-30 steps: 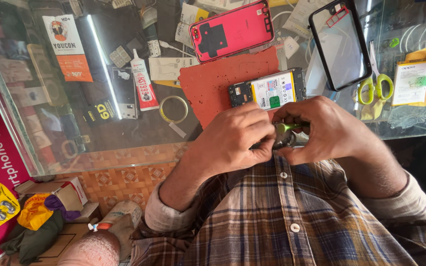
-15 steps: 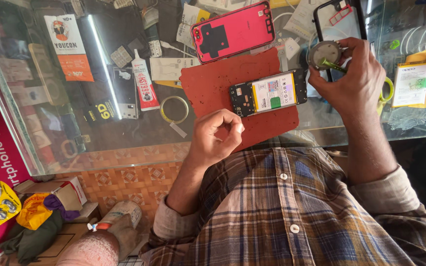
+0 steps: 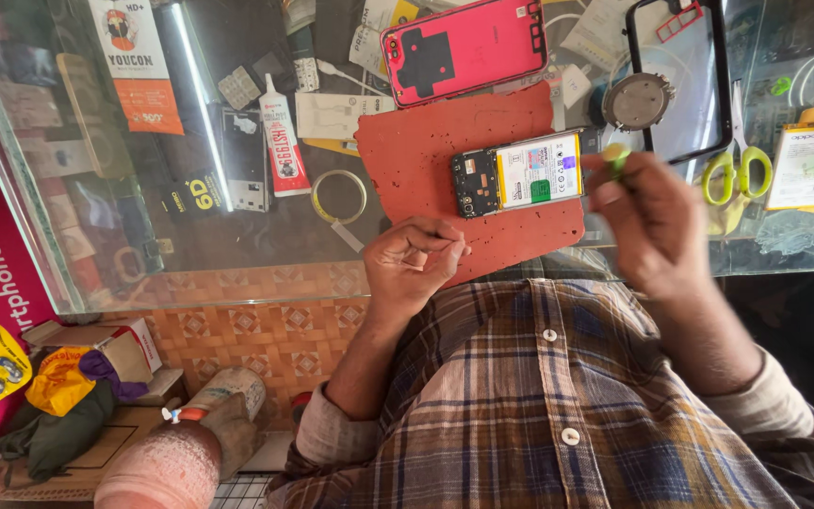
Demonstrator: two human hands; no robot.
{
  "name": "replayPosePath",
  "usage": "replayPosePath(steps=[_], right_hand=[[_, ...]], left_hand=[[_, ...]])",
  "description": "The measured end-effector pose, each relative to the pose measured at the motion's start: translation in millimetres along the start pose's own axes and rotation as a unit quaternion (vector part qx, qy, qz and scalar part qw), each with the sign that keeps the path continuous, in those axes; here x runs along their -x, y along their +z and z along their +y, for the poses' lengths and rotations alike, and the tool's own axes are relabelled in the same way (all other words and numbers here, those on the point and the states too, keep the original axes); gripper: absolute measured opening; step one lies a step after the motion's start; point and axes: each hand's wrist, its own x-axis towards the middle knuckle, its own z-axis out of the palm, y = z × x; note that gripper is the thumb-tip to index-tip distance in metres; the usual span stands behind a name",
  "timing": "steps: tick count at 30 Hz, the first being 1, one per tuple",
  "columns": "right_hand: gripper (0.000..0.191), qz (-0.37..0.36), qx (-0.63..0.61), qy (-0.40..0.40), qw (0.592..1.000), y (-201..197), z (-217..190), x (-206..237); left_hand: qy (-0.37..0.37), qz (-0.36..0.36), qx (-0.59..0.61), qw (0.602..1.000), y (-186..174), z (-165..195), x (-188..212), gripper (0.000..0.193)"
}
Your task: The person uses a screwdriver to remove screws from a disassembled smartphone, then places the back cover onto the device and presses the edges to secure it. The phone is handled throughout, and the back cover is aligned and seated.
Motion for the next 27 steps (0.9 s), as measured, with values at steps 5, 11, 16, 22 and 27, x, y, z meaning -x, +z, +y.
replayPosePath(steps=[5, 11, 16, 22, 27], right_hand=[[0.019, -0.062, -0.1, -0.067, 0.991, 36, 0, -1], [0.061, -0.011, 0.013, -0.272, 0.962, 46, 1, 6], [0.066, 0.0, 0.108, -0.401, 0.91, 43, 15, 15], [0.027, -0.02, 0.09, -0.309, 0.946, 42, 20, 29], [0.028, -0.007, 0.077, -0.308, 0.948, 41, 21, 33]], left_hand=[[-0.002, 0.044, -0.049, 0.998, 2, -2, 5, 0.029], [0.09, 0.017, -0.218, 0.972, 19, 9, -2, 0.056], [0.158, -0.019, -0.298, 0.941, 30, 21, -6, 0.058], [0.139, -0.069, -0.31, 0.938, 31, 33, -9, 0.058], [0.137, -0.081, -0.364, 0.918, 34, 43, -7, 0.05]])
